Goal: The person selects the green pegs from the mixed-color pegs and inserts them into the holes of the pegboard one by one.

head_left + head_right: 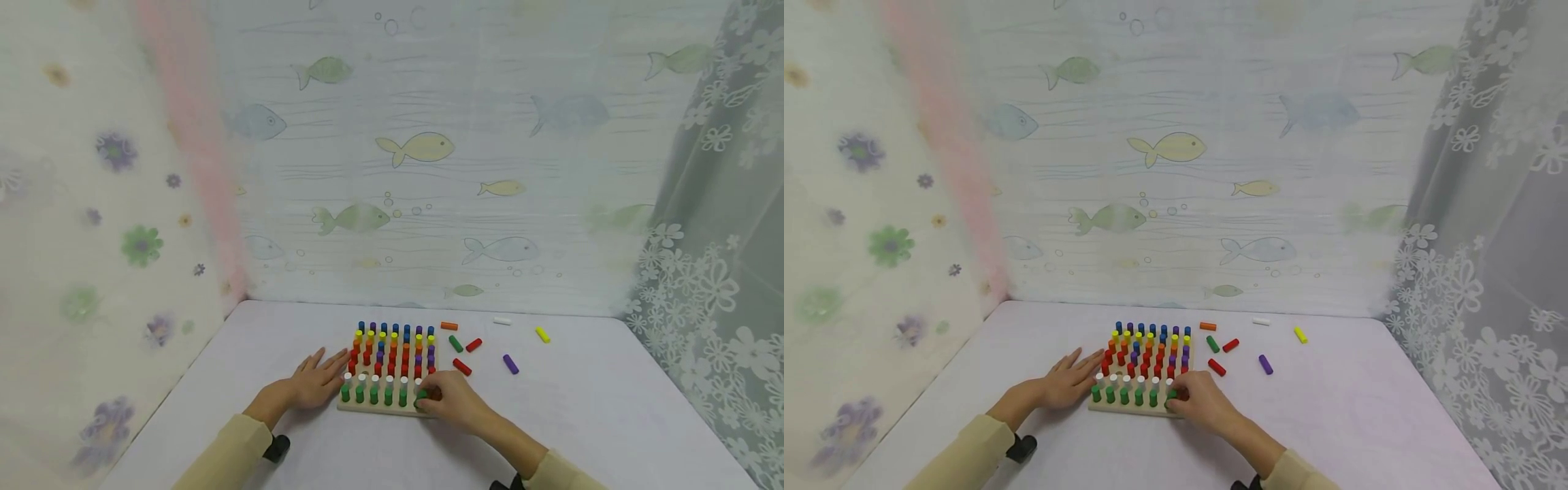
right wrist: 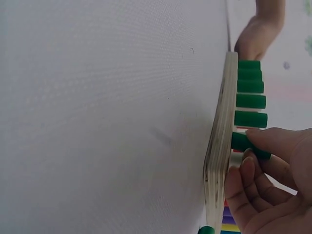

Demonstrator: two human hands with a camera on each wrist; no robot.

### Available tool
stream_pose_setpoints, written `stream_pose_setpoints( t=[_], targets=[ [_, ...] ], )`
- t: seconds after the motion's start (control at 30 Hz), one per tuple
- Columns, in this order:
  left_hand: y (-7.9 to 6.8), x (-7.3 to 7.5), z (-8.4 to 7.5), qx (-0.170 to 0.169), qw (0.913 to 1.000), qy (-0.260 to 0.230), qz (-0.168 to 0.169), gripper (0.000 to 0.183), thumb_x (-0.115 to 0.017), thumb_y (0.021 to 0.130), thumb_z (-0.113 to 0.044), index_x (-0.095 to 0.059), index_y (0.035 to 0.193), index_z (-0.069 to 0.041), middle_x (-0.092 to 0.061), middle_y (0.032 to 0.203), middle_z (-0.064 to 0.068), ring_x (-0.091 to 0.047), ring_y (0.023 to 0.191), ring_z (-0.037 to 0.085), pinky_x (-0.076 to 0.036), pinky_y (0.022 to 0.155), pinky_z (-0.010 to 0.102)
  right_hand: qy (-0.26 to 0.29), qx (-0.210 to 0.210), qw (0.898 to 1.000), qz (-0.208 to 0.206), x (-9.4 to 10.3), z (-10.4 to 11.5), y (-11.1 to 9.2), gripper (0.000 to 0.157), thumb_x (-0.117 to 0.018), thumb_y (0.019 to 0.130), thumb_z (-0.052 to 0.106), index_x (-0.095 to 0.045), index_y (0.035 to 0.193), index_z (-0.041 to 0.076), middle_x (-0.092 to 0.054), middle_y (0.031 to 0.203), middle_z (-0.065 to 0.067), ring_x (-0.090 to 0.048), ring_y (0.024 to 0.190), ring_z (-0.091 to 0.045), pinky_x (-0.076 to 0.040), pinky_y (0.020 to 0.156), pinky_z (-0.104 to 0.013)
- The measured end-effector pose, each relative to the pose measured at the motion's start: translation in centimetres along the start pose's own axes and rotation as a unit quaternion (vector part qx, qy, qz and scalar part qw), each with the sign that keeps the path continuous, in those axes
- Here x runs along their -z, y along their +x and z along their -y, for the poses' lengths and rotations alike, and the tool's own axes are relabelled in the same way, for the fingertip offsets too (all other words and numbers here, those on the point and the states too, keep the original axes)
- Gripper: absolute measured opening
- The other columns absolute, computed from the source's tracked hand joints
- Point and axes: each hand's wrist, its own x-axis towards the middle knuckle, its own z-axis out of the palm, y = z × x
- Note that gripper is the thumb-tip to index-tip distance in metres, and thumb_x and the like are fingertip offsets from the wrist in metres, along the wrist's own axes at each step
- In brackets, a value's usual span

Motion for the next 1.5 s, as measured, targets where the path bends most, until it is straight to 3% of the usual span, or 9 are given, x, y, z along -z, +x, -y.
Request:
stream_pose_setpoints(
  t=[0.77, 1.07, 1.5],
  targets=[
    [-0.1, -0.1, 0.0, -0.001, 1.0000, -0.005, -0.007, 0.061, -0.042, 0.109, -0.042, -0.026, 0.164, -0.021, -0.021, 0.171, 0.000, -0.004, 0.156, 0.044, -0.005, 0.122, 0.066, 0.006, -0.013, 1.000, 0.019, 0.0, 0.2, -0.2, 0.012, -0.078, 0.091, 0.012, -0.078, 0.102, 0.006, -0.067, 0.082, 0.008, -0.057, 0.073, -0.009, -0.051, 0.065, -0.020],
    [-0.1, 0.1, 0.1, -0.003, 1.0000, -0.001, -0.003, 0.061, -0.040, 0.109, -0.043, -0.024, 0.164, -0.022, -0.019, 0.171, 0.000, -0.003, 0.156, 0.044, -0.005, 0.122, 0.066, 0.005, -0.004, 1.000, 0.014, 2.0, -0.1, -1.5, 0.012, -0.075, 0.094, 0.017, -0.076, 0.101, 0.007, -0.066, 0.084, 0.007, -0.058, 0.077, -0.010, -0.051, 0.066, -0.021],
    [-0.3, 0.1, -0.1, 0.000, 1.0000, -0.004, -0.003, 0.062, -0.042, 0.109, -0.043, -0.025, 0.164, -0.021, -0.021, 0.171, 0.000, -0.005, 0.156, 0.044, -0.006, 0.122, 0.066, -0.035, -0.002, 0.999, -0.026, 5.2, -1.7, -2.8, 0.023, -0.075, 0.094, 0.019, -0.072, 0.111, 0.003, -0.069, 0.096, 0.002, -0.060, 0.085, -0.013, -0.052, 0.071, -0.024]
  ],
)
